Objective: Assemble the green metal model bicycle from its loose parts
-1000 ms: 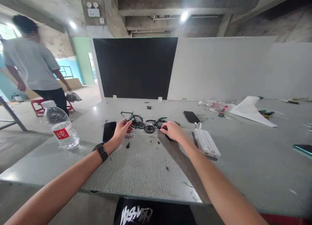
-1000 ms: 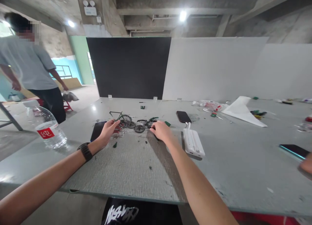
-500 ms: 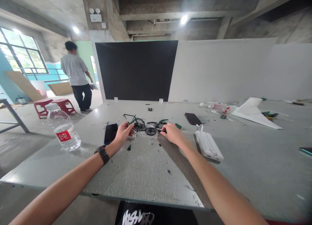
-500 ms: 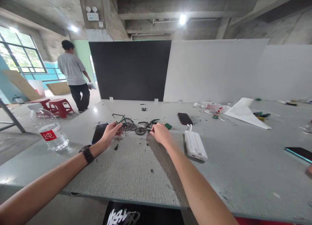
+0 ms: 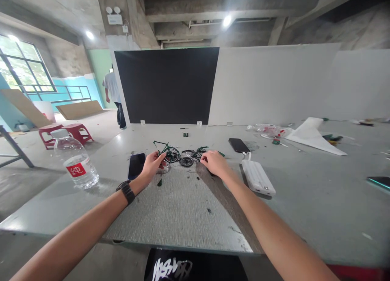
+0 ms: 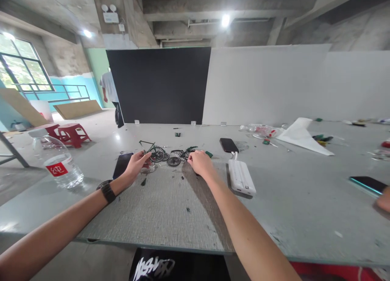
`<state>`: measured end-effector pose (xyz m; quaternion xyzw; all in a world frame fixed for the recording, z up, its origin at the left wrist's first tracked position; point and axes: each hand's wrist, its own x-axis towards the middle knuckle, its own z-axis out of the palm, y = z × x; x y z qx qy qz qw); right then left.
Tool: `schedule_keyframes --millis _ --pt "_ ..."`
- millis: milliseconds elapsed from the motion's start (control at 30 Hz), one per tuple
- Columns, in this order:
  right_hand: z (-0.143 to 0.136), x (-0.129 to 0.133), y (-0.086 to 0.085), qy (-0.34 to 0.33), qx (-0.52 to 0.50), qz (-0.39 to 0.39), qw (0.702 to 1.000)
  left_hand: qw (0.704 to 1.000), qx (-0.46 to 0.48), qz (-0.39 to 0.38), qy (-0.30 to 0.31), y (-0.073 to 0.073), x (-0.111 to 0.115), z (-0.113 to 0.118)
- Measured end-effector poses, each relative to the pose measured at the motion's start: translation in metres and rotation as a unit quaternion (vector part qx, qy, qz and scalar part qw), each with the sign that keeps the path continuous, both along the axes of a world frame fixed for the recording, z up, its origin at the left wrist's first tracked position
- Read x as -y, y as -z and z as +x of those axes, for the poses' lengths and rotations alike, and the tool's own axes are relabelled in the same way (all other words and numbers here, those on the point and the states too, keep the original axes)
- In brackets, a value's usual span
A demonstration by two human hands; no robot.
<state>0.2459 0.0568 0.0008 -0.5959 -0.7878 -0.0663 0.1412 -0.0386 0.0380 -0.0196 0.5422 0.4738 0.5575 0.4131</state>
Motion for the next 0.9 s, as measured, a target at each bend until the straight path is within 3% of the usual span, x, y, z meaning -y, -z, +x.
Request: schedule_keyframes --millis 267,533,900 --pt "0.0 -0.007 0.008 -0.016 -0.017 0.012 1.0 1.0 -0.003 0.003 0.004 0.005 -0.005 -0.001" --pt "-0.009 -0.004 0.009 -0.026 -0.019 0.022 0.999 1.0 -0.008 0.006 0.012 -0.001 -0.001 0.002" --pt "-0.007 0.0 0.01 0.001 0.007 -0.001 1.0 1.0 -0.02 0.009 0.005 0.001 -0.002 0.001"
